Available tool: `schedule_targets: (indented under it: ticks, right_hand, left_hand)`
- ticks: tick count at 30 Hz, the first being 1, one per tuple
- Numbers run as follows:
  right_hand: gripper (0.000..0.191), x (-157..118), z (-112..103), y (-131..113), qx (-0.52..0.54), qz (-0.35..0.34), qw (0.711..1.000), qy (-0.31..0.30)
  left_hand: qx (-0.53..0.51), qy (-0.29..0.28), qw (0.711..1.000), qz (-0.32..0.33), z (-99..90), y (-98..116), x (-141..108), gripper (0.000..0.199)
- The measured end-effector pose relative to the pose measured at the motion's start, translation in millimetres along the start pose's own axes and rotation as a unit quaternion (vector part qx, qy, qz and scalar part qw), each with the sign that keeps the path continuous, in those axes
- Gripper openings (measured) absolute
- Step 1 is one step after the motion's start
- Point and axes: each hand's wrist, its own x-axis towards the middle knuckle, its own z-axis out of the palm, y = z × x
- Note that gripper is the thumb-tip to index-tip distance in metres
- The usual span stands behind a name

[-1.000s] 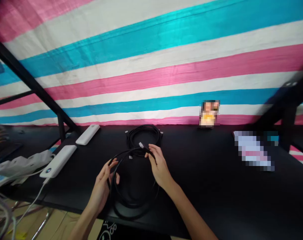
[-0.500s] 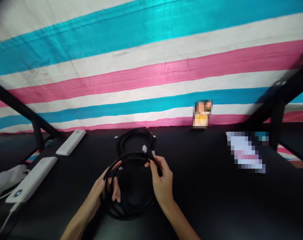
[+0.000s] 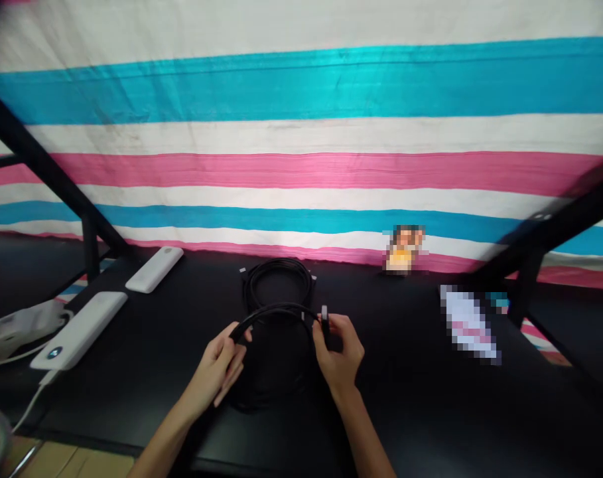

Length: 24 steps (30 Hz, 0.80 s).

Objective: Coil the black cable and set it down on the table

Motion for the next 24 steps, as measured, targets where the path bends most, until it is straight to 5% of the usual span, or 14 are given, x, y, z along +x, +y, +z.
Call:
schedule_targets:
  ticks: [3, 7, 9, 11, 13, 17, 20, 24]
  right_hand:
    - [0.031, -2.2, -10.4, -25.1, 0.019, -0.068, 0.997, 0.021]
    - [0.056, -10.8, -26.6, -87.5, 0.001, -0.164, 0.983, -0.083]
    - [0.051, -15.9, -29.2, -114.7, -0.030, -0.203, 0.966, -0.159]
    - [0.033, -20.6, -28.6, -131.9, -0.017, -0.201, 0.964, -0.173]
    - [0.008, -24.8, -28.0, -139.4, 0.023, -0.154, 0.975, -0.161]
    - [0.036, -30.5, -36.4, -138.7, 0.116, 0.081, 0.981, -0.133]
    - [0.039, -35.5, -44.3, -143.3, 0.269, 0.264, 0.926, -0.024]
    - [0.053, -59.8, -39.6, -170.6, 0.411, 0.383, 0.826, 0.051]
  left_hand:
    - [0.044, -0.050, 0.997, -0.031, -0.5, 29.1, -24.2, 0.044]
    - [0.227, -0.097, 0.969, -0.015, -0.5, 70.0, -61.0, 0.031]
    - [0.276, -0.112, 0.955, -0.003, 1.2, 78.9, -74.3, 0.031]
    - [0.305, -0.115, 0.945, 0.006, 2.2, 78.9, -82.6, 0.032]
    - [0.318, -0.100, 0.943, 0.015, -0.3, 72.7, -86.8, 0.034]
    - [0.267, 0.045, 0.960, 0.069, -15.4, 53.2, -88.1, 0.039]
    - [0.159, 0.099, 0.977, 0.098, -18.7, 37.7, -87.8, 0.046]
    - [-0.026, 0.191, 0.977, 0.096, 5.0, 20.7, -100.2, 0.046]
